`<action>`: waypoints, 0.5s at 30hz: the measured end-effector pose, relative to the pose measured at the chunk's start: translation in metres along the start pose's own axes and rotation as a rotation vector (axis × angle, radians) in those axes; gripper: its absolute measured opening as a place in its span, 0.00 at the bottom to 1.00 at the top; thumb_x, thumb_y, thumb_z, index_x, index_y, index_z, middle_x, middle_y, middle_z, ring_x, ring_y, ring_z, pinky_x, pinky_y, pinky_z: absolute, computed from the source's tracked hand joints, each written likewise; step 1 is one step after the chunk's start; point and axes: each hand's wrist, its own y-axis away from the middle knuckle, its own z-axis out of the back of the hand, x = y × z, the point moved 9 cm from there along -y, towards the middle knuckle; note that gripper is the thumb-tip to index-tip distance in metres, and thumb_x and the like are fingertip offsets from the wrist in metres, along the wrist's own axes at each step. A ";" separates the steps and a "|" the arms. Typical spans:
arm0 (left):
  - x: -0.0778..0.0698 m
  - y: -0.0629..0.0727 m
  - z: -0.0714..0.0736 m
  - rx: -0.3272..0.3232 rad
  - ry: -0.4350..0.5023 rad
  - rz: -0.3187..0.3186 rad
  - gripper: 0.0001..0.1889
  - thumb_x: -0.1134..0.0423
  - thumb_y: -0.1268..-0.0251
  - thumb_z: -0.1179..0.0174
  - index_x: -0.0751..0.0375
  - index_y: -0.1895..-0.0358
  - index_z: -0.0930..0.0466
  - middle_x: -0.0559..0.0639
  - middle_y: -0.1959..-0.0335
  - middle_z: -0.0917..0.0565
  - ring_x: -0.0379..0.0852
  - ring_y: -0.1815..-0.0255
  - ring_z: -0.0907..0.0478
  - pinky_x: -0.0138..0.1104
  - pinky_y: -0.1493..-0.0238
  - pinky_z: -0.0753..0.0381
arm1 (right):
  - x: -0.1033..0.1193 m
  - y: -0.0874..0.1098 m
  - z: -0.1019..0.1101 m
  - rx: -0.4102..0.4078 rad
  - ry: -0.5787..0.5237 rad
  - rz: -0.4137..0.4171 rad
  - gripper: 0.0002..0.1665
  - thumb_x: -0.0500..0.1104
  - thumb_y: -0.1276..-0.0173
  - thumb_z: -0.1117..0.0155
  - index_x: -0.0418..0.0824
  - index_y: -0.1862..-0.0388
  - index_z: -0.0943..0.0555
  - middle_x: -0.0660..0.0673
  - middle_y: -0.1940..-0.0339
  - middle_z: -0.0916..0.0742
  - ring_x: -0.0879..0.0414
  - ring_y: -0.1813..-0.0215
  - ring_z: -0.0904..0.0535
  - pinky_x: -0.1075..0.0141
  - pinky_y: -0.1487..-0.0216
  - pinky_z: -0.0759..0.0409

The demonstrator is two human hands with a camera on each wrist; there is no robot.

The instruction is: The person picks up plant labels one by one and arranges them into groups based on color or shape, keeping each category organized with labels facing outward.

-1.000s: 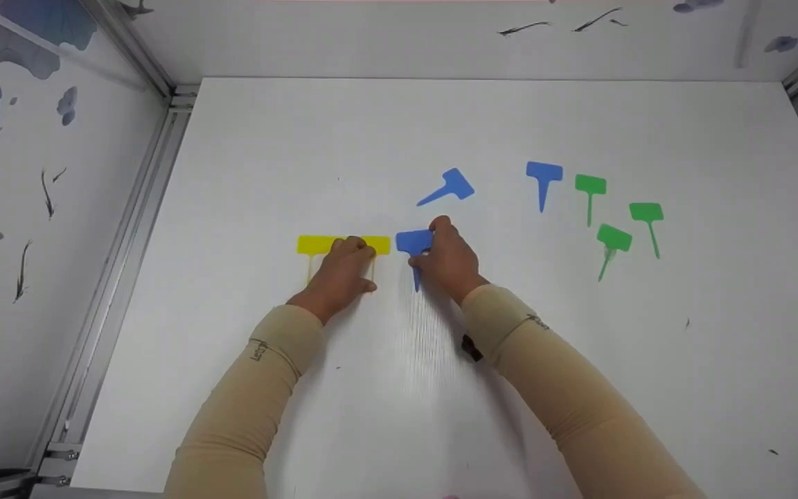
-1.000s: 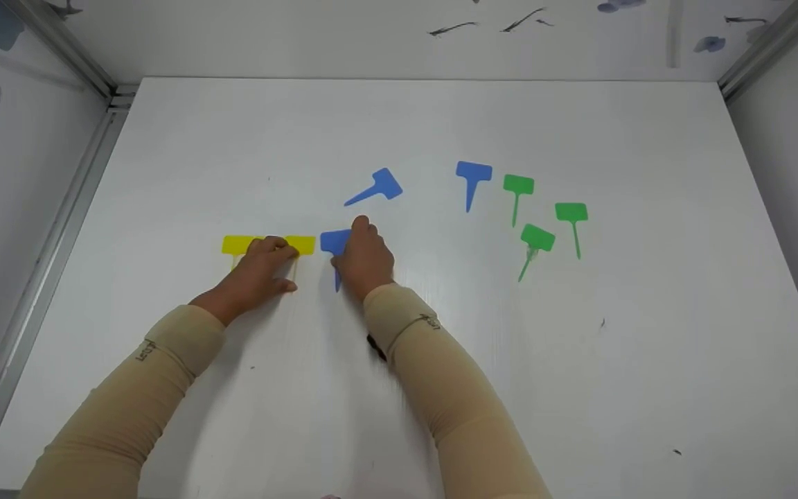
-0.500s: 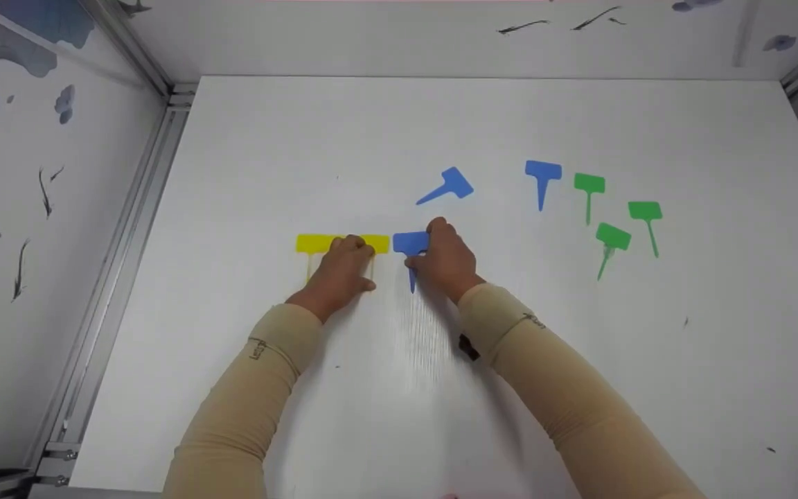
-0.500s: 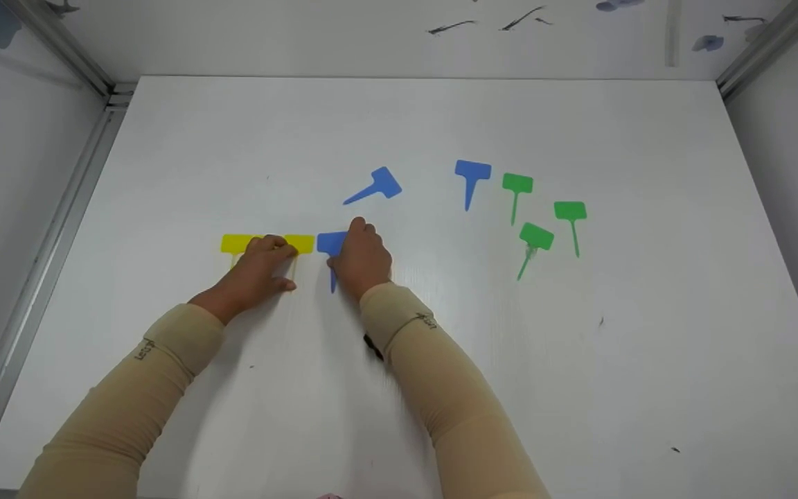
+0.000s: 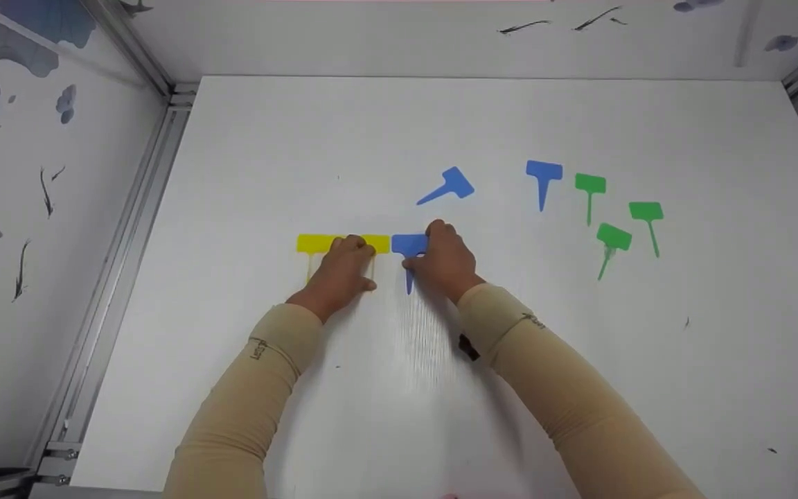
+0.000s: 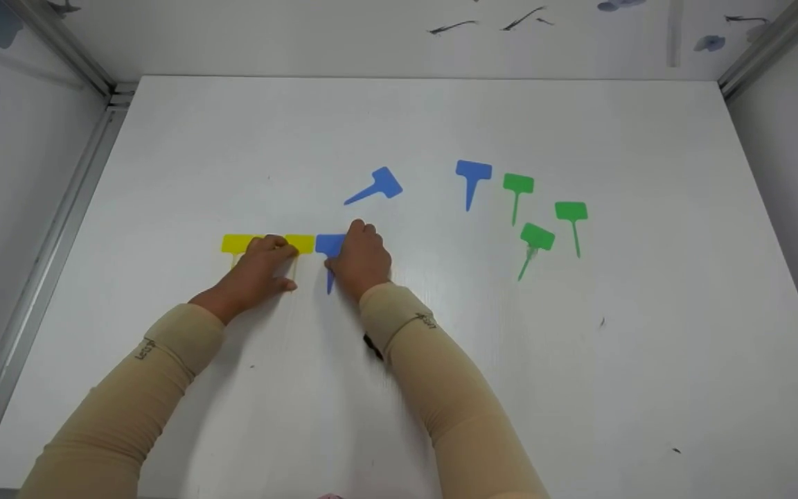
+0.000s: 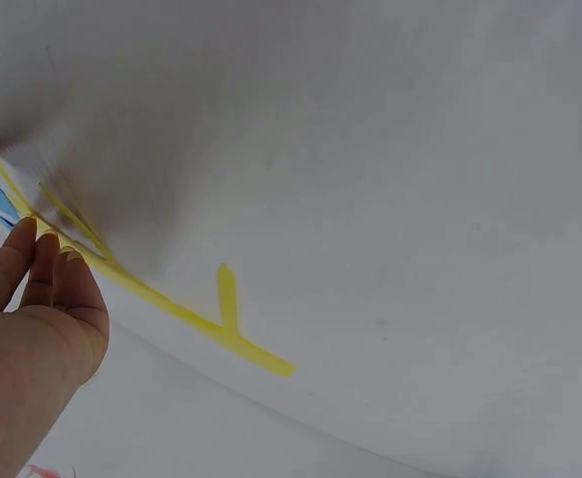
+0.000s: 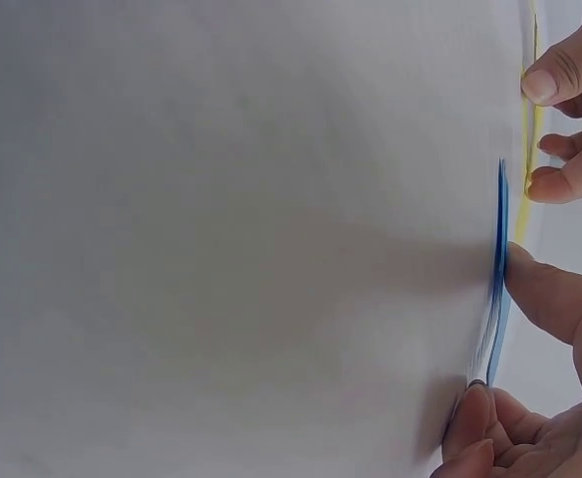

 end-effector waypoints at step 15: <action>-0.002 0.002 0.002 0.015 0.019 0.024 0.30 0.60 0.38 0.34 0.60 0.33 0.30 0.54 0.34 0.33 0.51 0.34 0.40 0.37 0.30 0.37 | 0.002 0.001 0.000 -0.010 0.007 0.032 0.32 0.51 0.38 0.30 0.38 0.41 0.31 0.42 0.49 0.24 0.50 0.47 0.26 0.57 0.36 0.28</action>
